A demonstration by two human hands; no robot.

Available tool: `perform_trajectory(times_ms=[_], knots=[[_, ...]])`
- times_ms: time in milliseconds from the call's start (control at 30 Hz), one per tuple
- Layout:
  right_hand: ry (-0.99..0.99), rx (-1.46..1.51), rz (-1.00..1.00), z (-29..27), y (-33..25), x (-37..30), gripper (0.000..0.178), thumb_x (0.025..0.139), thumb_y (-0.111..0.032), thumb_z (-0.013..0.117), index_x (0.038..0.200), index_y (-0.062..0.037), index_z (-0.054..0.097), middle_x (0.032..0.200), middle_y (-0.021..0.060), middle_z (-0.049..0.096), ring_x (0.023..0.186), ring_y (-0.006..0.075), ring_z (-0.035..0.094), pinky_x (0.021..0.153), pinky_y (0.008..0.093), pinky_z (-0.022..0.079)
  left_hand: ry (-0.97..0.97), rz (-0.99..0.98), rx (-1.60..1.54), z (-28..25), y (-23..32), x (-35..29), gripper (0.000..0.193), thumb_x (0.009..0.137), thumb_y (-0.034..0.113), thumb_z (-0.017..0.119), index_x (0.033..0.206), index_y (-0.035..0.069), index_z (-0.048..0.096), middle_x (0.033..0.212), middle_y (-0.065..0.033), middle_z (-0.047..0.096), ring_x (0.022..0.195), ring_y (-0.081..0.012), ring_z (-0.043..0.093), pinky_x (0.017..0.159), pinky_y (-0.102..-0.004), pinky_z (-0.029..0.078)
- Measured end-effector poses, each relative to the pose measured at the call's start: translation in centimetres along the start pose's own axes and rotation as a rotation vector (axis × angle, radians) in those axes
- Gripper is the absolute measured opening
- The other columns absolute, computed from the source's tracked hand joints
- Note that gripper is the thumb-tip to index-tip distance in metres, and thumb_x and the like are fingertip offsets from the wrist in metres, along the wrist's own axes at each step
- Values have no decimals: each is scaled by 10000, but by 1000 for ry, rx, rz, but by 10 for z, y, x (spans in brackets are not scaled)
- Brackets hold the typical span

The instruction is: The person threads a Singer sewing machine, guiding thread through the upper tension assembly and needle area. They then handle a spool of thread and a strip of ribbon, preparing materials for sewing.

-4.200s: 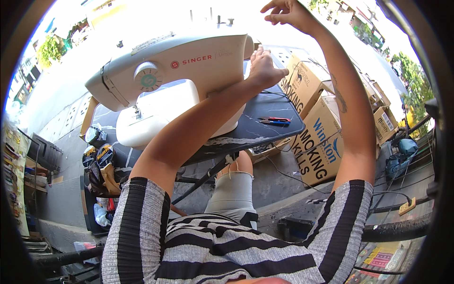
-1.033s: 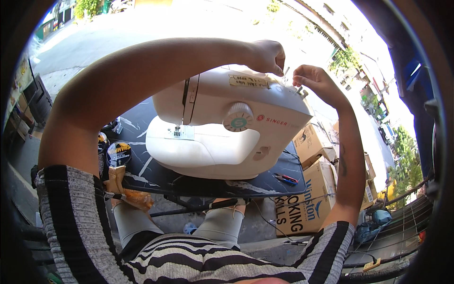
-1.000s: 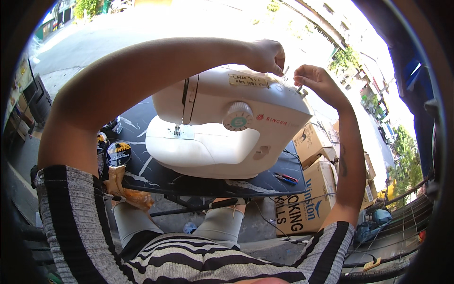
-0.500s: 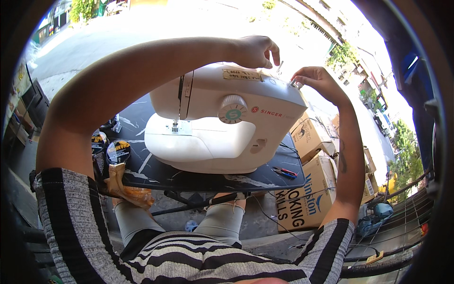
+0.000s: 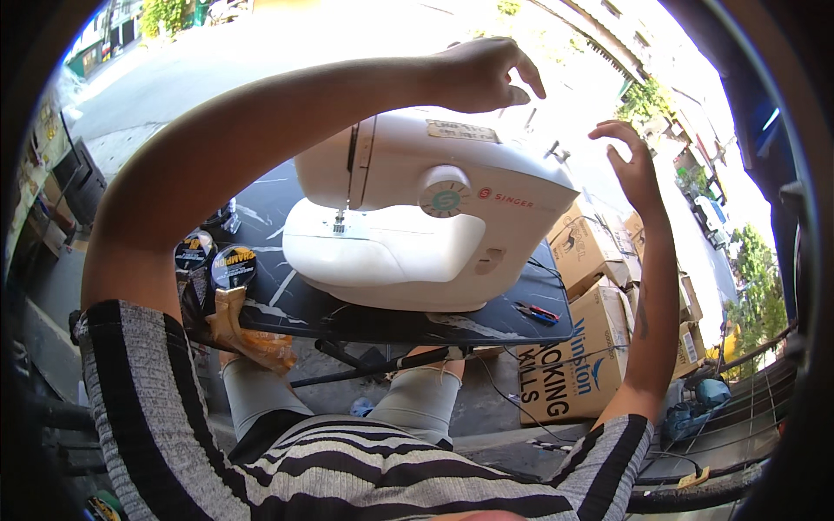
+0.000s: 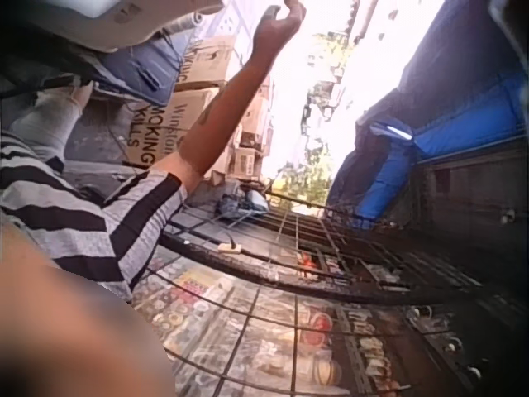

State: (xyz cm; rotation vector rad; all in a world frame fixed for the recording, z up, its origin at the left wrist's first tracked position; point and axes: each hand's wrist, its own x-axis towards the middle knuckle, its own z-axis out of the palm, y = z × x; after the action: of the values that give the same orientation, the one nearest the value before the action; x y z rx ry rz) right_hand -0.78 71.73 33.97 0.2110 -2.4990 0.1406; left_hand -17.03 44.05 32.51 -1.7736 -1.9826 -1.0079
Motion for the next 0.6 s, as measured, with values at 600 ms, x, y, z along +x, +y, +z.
perform_trajectory(times_ms=[600], knots=[[-367,653,-751,97,-341,-88,151,689,-127,694,831,-81,665,811,45,640,697,165,607,615,308,497,1217,-427,75,-102,57,-400,225,968,121,614,1177,45,648,1169,-78,675,1105,-165,612,987,-321,424]])
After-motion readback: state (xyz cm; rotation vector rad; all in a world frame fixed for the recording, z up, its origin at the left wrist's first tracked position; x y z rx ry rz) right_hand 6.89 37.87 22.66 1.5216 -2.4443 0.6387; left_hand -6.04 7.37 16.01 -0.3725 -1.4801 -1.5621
